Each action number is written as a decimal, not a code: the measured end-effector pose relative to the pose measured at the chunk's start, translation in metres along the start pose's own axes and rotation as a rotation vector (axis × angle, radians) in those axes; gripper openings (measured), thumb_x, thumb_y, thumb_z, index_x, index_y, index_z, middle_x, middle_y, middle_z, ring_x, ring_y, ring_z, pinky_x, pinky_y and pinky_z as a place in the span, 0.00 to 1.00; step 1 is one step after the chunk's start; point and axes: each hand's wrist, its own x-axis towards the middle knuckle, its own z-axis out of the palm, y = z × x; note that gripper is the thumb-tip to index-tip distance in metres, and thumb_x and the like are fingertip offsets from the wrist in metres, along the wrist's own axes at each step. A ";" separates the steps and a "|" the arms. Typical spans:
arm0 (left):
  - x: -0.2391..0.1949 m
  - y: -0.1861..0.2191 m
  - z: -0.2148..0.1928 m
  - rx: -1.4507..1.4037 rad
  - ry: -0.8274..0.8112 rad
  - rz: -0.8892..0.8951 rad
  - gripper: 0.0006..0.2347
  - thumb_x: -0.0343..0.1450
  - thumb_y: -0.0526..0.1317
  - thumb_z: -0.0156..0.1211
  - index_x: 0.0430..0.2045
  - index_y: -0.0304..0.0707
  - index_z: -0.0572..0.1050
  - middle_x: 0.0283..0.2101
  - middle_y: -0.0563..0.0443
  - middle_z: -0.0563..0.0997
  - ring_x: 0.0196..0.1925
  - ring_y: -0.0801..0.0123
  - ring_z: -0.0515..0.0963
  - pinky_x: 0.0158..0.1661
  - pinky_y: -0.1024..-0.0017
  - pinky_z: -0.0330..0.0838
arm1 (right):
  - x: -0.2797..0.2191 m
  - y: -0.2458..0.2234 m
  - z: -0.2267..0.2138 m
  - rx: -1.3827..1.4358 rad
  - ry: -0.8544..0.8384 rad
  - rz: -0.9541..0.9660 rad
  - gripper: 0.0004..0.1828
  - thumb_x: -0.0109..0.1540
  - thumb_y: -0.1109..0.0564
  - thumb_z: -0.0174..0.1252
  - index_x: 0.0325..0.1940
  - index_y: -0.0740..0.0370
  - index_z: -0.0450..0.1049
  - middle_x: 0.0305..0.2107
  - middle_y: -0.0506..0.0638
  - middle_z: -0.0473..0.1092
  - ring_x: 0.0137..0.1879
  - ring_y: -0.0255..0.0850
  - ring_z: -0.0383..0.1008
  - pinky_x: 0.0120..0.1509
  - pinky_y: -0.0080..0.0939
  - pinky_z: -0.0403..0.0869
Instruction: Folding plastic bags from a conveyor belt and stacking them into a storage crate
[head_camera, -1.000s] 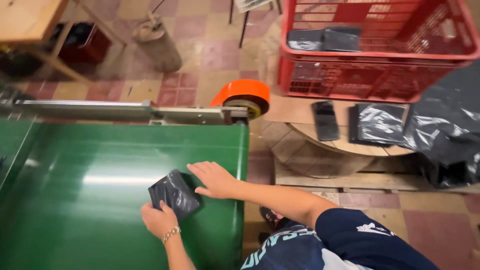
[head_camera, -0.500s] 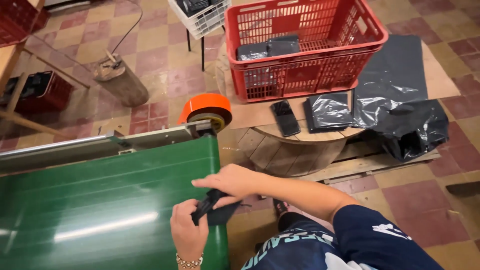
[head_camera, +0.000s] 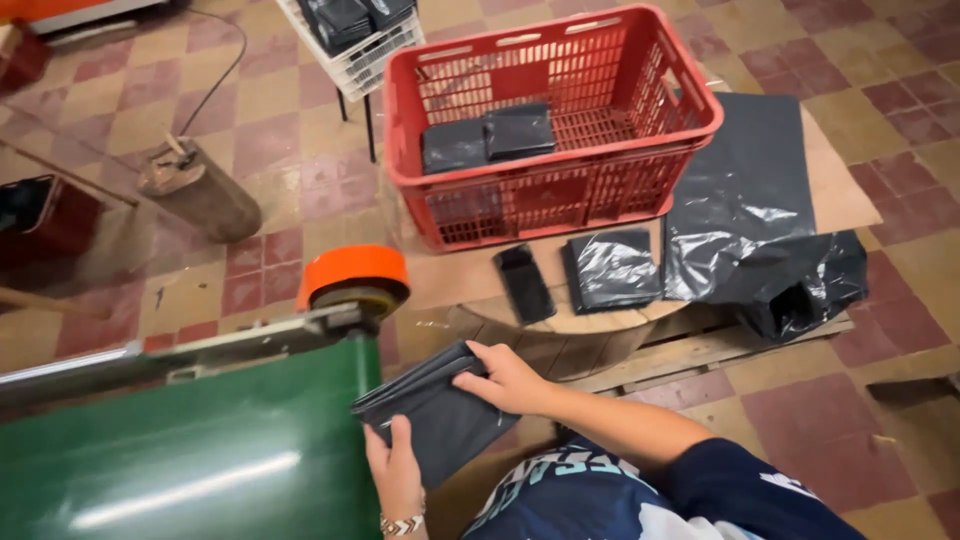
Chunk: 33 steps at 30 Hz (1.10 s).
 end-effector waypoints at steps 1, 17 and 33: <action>0.000 0.010 0.025 0.007 -0.009 -0.003 0.24 0.70 0.42 0.53 0.63 0.37 0.65 0.61 0.44 0.73 0.58 0.63 0.73 0.59 0.67 0.66 | -0.004 0.022 -0.017 0.000 0.009 0.007 0.14 0.67 0.47 0.53 0.44 0.61 0.71 0.32 0.46 0.77 0.36 0.38 0.79 0.38 0.36 0.72; 0.054 -0.082 0.361 0.576 -0.732 -0.017 0.25 0.71 0.50 0.61 0.60 0.38 0.67 0.54 0.34 0.76 0.62 0.54 0.72 0.59 0.58 0.69 | -0.097 0.213 -0.261 -0.135 0.634 0.657 0.21 0.66 0.55 0.58 0.60 0.69 0.67 0.45 0.69 0.73 0.56 0.59 0.72 0.60 0.62 0.69; 0.053 -0.081 0.410 0.825 -0.533 0.136 0.30 0.71 0.49 0.53 0.65 0.28 0.57 0.65 0.26 0.63 0.67 0.38 0.63 0.67 0.51 0.55 | -0.079 0.234 -0.271 -0.587 0.564 0.805 0.37 0.63 0.42 0.59 0.65 0.73 0.60 0.49 0.71 0.66 0.58 0.67 0.68 0.63 0.63 0.68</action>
